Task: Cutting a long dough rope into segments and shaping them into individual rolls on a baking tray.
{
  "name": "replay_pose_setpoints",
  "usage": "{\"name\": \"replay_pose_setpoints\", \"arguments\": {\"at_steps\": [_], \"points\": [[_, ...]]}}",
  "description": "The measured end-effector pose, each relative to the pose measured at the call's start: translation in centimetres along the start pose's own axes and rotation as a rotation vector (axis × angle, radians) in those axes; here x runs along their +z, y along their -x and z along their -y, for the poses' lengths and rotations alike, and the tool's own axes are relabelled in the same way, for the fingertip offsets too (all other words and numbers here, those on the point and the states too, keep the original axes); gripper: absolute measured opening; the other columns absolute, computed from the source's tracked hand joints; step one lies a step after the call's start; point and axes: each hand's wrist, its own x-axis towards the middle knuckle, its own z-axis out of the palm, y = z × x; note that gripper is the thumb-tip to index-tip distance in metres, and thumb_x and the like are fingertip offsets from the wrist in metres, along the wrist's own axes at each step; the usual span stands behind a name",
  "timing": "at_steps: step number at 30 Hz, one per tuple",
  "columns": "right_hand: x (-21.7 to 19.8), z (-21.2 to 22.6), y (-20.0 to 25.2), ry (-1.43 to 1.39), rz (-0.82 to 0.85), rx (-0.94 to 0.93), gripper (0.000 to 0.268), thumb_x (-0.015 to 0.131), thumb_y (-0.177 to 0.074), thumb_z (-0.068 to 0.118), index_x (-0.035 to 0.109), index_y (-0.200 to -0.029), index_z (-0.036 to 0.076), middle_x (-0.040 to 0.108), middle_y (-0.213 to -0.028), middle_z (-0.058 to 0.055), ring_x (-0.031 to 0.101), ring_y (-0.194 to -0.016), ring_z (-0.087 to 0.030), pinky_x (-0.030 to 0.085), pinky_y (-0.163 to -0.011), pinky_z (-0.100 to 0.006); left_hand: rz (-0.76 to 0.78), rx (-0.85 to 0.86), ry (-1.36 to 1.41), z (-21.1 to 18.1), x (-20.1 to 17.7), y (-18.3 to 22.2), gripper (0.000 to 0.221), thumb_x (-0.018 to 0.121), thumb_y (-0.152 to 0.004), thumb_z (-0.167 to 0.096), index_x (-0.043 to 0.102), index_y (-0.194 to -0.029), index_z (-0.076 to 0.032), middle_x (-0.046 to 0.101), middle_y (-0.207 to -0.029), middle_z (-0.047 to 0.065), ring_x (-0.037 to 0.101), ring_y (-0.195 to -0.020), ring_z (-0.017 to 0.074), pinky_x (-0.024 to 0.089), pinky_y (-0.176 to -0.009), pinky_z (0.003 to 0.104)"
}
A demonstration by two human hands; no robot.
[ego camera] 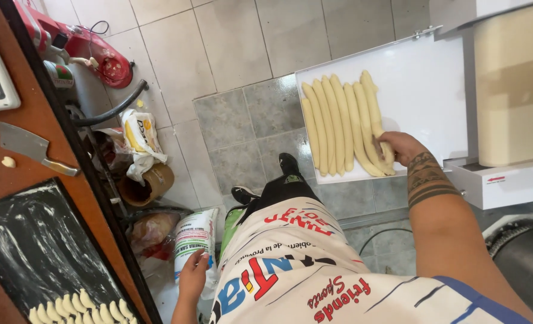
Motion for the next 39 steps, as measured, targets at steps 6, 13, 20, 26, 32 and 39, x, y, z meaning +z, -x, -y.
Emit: {"name": "replay_pose_setpoints", "arguments": {"at_steps": [6,13,20,26,32,39], "points": [[1.0,4.6,1.7,-0.503,0.04,-0.531,0.022,0.055,-0.083,0.012,0.063,-0.102,0.005,0.07,-0.105,-0.009,0.071,-0.097,-0.018,0.061,-0.096,-0.028,-0.025,0.039,0.059,1.1,0.5,-1.5,0.05,0.053,-0.095,-0.042,0.065,-0.139,-0.022,0.07,-0.123,0.0,0.074,-0.104,0.0212,0.049,-0.094,0.039],[6.2,12.0,15.0,-0.17,0.292,-1.085,0.055,0.055,-0.085,0.03,0.056,-0.137,0.011,0.059,-0.156,-0.012,0.065,-0.143,-0.022,0.058,-0.105,-0.029,-0.114,0.305,0.066,5.9,1.6,-7.0,0.051,0.058,-0.09,-0.044,0.068,-0.132,-0.015,0.073,-0.126,0.009,0.068,-0.116,0.0258,0.049,-0.1,0.039],[21.9,17.6,26.6,0.406,0.564,-1.37,0.085,0.031,-0.092,0.026,0.024,-0.165,-0.016,0.032,-0.171,-0.033,0.046,-0.138,-0.048,0.044,-0.101,-0.047,-0.249,0.669,0.245,-3.4,-5.1,-4.9,0.043,0.059,-0.095,-0.037,0.064,-0.134,-0.019,0.062,-0.133,0.009,0.06,-0.121,0.0299,0.047,-0.098,0.043],[41.2,18.2,33.2,0.231,1.042,-1.046,0.03,0.07,-0.091,0.022,0.056,-0.111,0.005,0.045,-0.163,-0.039,0.064,-0.125,-0.05,0.062,-0.094,-0.055,-0.4,0.78,0.335,-6.3,-14.9,-7.3,0.058,0.061,-0.094,-0.034,0.05,-0.148,-0.017,0.058,-0.14,0.009,0.055,-0.129,0.0276,0.041,-0.103,0.046],[57.1,18.1,34.7,0.398,1.271,-0.67,0.026,0.076,-0.089,0.02,0.06,-0.103,0.004,0.049,-0.149,-0.044,0.067,-0.106,-0.057,0.053,-0.084,-0.064,-0.326,-0.265,2.017,6.1,-18.4,-22.2,0.033,0.05,-0.105,-0.037,0.063,-0.113,-0.008,0.073,-0.08,0.008,0.061,-0.051,0.0176,0.039,-0.039,0.025],[71.1,18.7,34.5,0.814,1.462,-0.453,0.027,0.075,-0.088,0.021,0.066,-0.099,-0.002,0.058,-0.14,-0.042,0.07,-0.112,-0.054,0.056,-0.085,-0.053,-0.329,-0.54,2.559,13.9,-19.0,-29.0,0.043,0.04,-0.111,-0.028,0.066,-0.103,0.006,0.077,-0.089,0.018,0.073,-0.071,0.0252,0.057,-0.058,0.031]]}}
